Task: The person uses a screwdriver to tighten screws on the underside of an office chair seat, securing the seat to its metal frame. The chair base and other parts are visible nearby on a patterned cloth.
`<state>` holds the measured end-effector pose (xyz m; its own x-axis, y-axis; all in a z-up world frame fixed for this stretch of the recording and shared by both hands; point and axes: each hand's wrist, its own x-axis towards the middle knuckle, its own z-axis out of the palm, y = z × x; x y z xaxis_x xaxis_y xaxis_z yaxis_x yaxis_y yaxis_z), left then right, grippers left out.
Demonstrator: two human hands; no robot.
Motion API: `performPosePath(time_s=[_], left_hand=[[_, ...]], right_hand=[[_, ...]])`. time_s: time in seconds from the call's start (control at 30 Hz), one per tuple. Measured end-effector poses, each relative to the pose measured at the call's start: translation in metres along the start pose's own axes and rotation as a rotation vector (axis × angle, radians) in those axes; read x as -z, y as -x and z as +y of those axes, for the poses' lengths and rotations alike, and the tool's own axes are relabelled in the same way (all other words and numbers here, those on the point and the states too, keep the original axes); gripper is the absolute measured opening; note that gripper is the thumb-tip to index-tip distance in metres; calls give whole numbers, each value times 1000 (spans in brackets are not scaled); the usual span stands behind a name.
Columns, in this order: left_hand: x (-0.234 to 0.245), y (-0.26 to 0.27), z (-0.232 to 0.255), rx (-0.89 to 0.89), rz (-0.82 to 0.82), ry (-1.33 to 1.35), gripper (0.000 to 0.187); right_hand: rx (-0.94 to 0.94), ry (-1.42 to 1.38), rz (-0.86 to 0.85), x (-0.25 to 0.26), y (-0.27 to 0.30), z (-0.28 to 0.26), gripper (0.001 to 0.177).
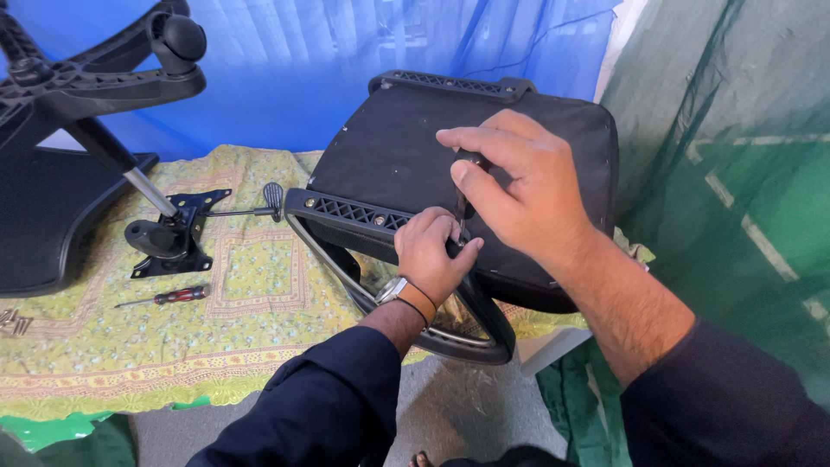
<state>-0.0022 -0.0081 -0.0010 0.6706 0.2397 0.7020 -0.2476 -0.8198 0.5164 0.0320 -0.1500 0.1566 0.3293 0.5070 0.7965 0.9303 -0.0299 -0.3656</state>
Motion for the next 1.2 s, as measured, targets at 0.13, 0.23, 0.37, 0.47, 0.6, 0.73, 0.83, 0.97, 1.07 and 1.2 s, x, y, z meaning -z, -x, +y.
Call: performPosePath(time_s=[0.13, 0.23, 0.37, 0.47, 0.6, 0.73, 0.83, 0.97, 1.07, 1.2], left_hand=[[2, -1, 5, 23, -29, -22, 35], [2, 0, 6, 41, -62, -53, 35], [2, -1, 7, 29, -76, -73, 32], [2, -1, 5, 57, -95, -95, 31], [0, -1, 4, 30, -62, -119, 28], [-1, 0, 4, 59, -71, -132, 29], [-2, 1, 7, 74, -82, -132, 30], [0, 0, 10, 65, -82, -133, 32], [1, 2, 11, 62, -69, -131, 34], [7, 0, 9, 48, -100, -86, 35]], right_hand=[[50, 45, 116, -1, -4, -1, 28], [3, 142, 102, 4, -4, 3, 34], [-115, 116, -9, 12, -6, 7, 34], [34, 20, -98, 19, -9, 15, 37], [45, -209, -155, 20, -4, 24, 45], [-84, -258, -108, 18, 3, 29, 27], [-52, -216, 3, 16, 10, 28, 30], [12, -62, 98, 13, 8, 27, 34], [-21, -113, 57, 10, 1, 31, 30], [-86, -248, -9, 6, -7, 33, 27]])
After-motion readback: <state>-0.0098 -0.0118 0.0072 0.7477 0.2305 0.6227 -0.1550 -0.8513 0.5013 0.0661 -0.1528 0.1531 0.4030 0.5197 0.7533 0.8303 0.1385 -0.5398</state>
